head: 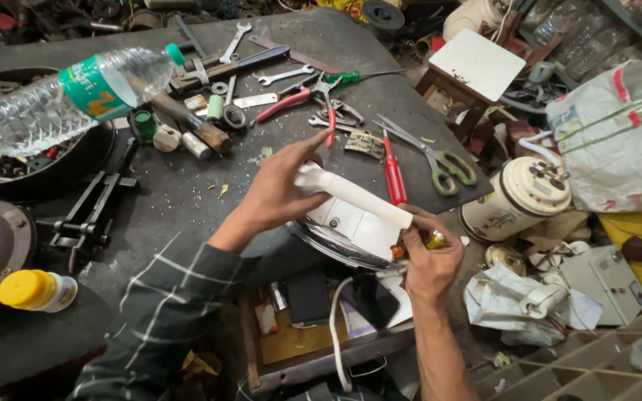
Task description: The person holds a disassembled electric iron and repeatedly presses the orange temperature dial with a finger. They then use a yellow-handled screwdriver to press the same dial while holding the iron body. The iron remains open throughout the clip.
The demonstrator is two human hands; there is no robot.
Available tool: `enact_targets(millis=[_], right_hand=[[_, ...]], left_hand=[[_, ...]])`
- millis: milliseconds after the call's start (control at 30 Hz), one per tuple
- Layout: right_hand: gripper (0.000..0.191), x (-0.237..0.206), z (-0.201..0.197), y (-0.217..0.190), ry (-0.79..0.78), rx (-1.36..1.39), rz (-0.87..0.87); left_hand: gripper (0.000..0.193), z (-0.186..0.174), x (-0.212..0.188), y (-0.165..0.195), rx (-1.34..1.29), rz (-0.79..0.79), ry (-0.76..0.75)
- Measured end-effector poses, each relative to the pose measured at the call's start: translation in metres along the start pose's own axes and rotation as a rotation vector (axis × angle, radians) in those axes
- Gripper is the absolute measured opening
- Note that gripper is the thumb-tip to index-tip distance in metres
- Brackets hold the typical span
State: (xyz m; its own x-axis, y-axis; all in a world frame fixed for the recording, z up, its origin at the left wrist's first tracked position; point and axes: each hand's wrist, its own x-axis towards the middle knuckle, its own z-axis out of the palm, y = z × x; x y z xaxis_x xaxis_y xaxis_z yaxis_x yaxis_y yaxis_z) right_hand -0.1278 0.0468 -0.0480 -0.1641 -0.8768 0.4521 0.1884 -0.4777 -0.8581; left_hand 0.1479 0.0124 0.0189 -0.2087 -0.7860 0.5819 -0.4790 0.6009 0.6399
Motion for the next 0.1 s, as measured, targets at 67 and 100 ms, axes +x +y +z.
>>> enact_targets(millis=[67,100], right_hand=[[0.021,0.016,0.003,0.003,0.020,-0.036,0.057],[0.022,0.021,0.004,0.003,0.060,-0.074,0.142]], left_hand=[[0.079,-0.014,-0.004,-0.009,-0.237,0.028,-0.083],[0.077,-0.016,-0.003,-0.015,-0.279,-0.027,-0.109]])
